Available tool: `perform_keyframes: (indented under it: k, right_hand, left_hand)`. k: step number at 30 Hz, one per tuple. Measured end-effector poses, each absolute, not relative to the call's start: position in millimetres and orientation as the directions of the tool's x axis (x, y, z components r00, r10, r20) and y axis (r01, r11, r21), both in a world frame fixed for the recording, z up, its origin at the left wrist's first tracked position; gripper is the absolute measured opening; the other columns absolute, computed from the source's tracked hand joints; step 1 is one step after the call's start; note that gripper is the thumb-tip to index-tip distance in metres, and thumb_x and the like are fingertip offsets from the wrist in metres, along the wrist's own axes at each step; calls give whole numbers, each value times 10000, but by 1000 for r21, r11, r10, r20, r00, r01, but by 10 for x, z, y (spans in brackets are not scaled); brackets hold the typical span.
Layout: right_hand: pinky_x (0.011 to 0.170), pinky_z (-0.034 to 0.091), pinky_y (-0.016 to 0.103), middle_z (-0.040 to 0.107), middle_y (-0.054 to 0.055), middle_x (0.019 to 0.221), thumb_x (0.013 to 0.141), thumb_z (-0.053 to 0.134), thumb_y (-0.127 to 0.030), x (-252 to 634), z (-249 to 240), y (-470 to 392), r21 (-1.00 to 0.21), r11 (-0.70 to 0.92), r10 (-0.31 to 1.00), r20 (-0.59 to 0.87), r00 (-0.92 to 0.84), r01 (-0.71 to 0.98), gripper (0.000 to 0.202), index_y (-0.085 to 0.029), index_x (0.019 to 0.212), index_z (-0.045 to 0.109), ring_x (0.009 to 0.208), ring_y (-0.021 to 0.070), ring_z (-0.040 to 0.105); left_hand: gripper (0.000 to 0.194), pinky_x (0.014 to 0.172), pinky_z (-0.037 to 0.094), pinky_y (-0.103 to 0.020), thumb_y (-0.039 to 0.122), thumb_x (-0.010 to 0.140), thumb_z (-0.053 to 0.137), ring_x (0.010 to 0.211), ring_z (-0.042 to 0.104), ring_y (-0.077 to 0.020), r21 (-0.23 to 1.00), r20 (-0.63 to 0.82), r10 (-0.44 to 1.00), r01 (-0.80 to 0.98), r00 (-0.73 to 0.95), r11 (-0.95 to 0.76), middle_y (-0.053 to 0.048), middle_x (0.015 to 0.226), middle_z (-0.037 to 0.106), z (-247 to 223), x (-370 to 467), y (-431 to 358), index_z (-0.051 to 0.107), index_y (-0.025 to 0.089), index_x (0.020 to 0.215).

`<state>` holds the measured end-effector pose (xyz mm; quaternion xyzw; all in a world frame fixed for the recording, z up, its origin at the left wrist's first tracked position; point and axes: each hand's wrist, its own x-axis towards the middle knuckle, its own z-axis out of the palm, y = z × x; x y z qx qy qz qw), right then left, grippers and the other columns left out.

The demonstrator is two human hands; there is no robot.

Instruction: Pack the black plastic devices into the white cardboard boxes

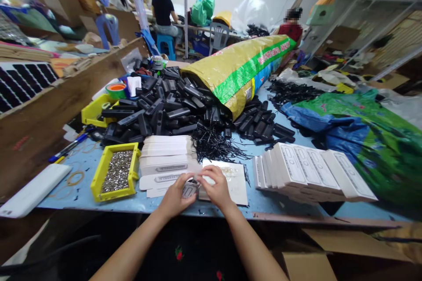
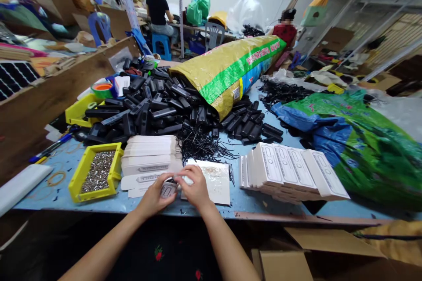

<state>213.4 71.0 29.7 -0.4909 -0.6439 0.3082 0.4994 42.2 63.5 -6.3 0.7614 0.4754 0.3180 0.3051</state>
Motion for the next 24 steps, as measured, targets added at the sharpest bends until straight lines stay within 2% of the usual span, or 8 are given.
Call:
perform_keyframes:
  k: [2, 5, 7, 9, 14, 19, 21, 24]
  right_hand:
    - [744, 501, 318, 652, 63, 990, 823, 599, -407, 2098, 147, 721, -980, 171, 984, 175, 27, 105, 334, -207, 1084, 653, 812, 172, 610]
    - [846, 501, 348, 657, 79, 1099, 861, 525, -467, 2039, 15, 684, -992, 107, 985, 114, -130, -62, 406, -197, 1141, 639, 966, 210, 630]
    - [974, 435, 378, 621, 79, 1192, 868, 524, -446, 2023, 7, 649, -972, 230, 950, 233, -210, -39, 366, -209, 1109, 665, 1121, 225, 570]
    - [1024, 394, 390, 583, 77, 1249, 861, 549, -401, 2022, 38, 637, -947, 322, 915, 309, -259, 7, 326, -219, 1103, 670, 1178, 224, 534]
    - [955, 465, 378, 655, 76, 1130, 868, 528, -374, 2008, 136, 663, -984, 176, 965, 170, -202, 14, 331, -196, 1111, 664, 1063, 208, 611]
    - [1066, 355, 373, 539, 52, 1303, 863, 509, -421, 1987, 155, 522, -887, 429, 889, 380, -258, 172, 387, -233, 1186, 612, 1224, 191, 483]
    - [1059, 363, 381, 397, 84, 1416, 779, 613, -447, 1959, 108, 364, -891, 371, 919, 310, -243, 263, 626, -219, 1342, 458, 1268, 212, 428]
    - [1043, 382, 395, 207, 152, 1485, 601, 755, -360, 2004, 75, 84, -871, 267, 960, 202, -197, 412, 1107, -167, 1476, 104, 1319, 265, 342]
  left_hand:
    - [514, 901, 468, -384, 288, 716, 622, 1025, 596, -233, 778, 142, 915, 529, 377, -338, -95, 1143, 579, -70, 425, 642, 429, 208, 1186]
    - [814, 835, 494, -368, 299, 682, 660, 922, 635, -223, 845, 15, 922, 488, 387, -219, -100, 1129, 597, -42, 452, 656, 219, 198, 1358]
    - [979, 847, 487, -362, 271, 686, 649, 937, 638, -223, 874, -35, 930, 462, 366, -149, -101, 1123, 612, -11, 485, 664, 19, 187, 1430]
    - [1021, 850, 483, -363, 253, 695, 630, 939, 641, -228, 879, -57, 939, 463, 339, -114, -101, 1098, 628, 14, 519, 663, -57, 178, 1446]
    - [990, 765, 505, -357, 291, 713, 611, 822, 667, -241, 846, -110, 958, 531, 265, -50, -99, 1012, 655, -5, 537, 619, -27, 169, 1460]
    - [951, 940, 439, -435, 406, 725, 619, 1115, 564, -303, 879, -8, 968, 464, 249, -112, -182, 1322, 476, -31, 510, 619, 60, 164, 1455]
    - [922, 1036, 349, -465, 478, 727, 617, 1267, 421, -320, 915, 26, 989, 396, 146, -83, -182, 1435, 329, 12, 540, 596, 125, 169, 1443]
    - [745, 1057, 334, -452, 565, 827, 469, 1271, 422, -277, 987, -111, 981, 131, 161, 90, -125, 1432, 350, 78, 569, 455, 173, 248, 1433]
